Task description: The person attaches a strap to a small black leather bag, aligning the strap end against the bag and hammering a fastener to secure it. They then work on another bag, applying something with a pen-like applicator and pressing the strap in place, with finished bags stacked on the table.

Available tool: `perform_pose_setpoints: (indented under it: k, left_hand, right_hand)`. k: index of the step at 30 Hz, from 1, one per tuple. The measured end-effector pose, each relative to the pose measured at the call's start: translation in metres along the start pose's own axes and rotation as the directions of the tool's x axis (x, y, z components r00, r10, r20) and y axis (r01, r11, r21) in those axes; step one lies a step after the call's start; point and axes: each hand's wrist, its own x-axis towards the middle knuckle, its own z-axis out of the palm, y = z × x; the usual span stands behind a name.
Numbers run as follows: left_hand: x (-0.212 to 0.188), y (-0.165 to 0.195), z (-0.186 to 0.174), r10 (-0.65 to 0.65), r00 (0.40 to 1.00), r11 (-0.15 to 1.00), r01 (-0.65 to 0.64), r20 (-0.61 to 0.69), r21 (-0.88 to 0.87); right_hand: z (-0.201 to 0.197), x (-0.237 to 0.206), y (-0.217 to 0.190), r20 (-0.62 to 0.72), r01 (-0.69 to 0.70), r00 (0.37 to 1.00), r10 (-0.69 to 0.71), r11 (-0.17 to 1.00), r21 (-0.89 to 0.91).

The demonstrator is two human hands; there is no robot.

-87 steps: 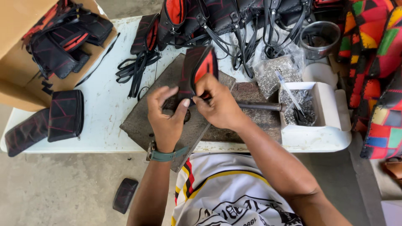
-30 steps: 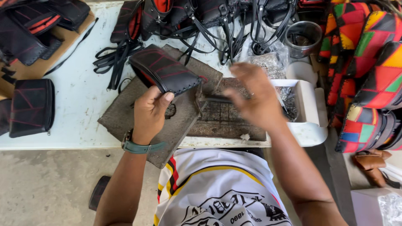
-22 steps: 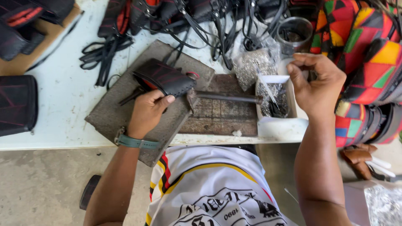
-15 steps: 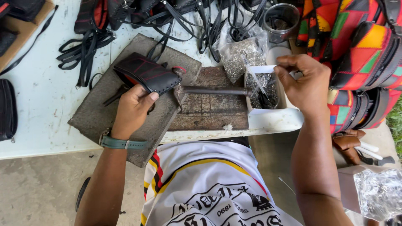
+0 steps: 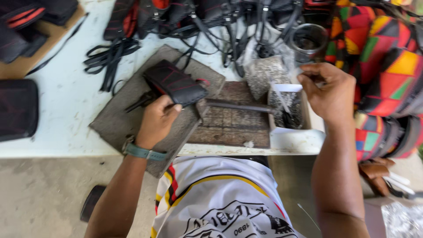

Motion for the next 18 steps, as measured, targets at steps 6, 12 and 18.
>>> perform_pose_setpoints:
  k: [6, 12, 18]
  left_hand:
    - [-0.021, 0.018, -0.007, 0.044, 0.999, 0.993, -0.047, 0.030, 0.112]
    - [-0.041, 0.022, -0.032, -0.089, 0.989, 0.984, 0.069, 0.116, 0.166]
    - [-0.054, 0.014, -0.045, -0.259, 0.955, 0.949, 0.223, 0.146, 0.223]
  right_hand:
    - [0.027, 0.003, -0.028, 0.085, 0.090, 0.992, -0.093, 0.995, 0.039]
    - [0.028, 0.022, -0.023, 0.085, 0.071, 0.994, -0.075, 0.996, 0.048]
    - [0.018, 0.032, -0.019, 0.138, 0.079, 0.988, -0.076, 0.997, -0.012]
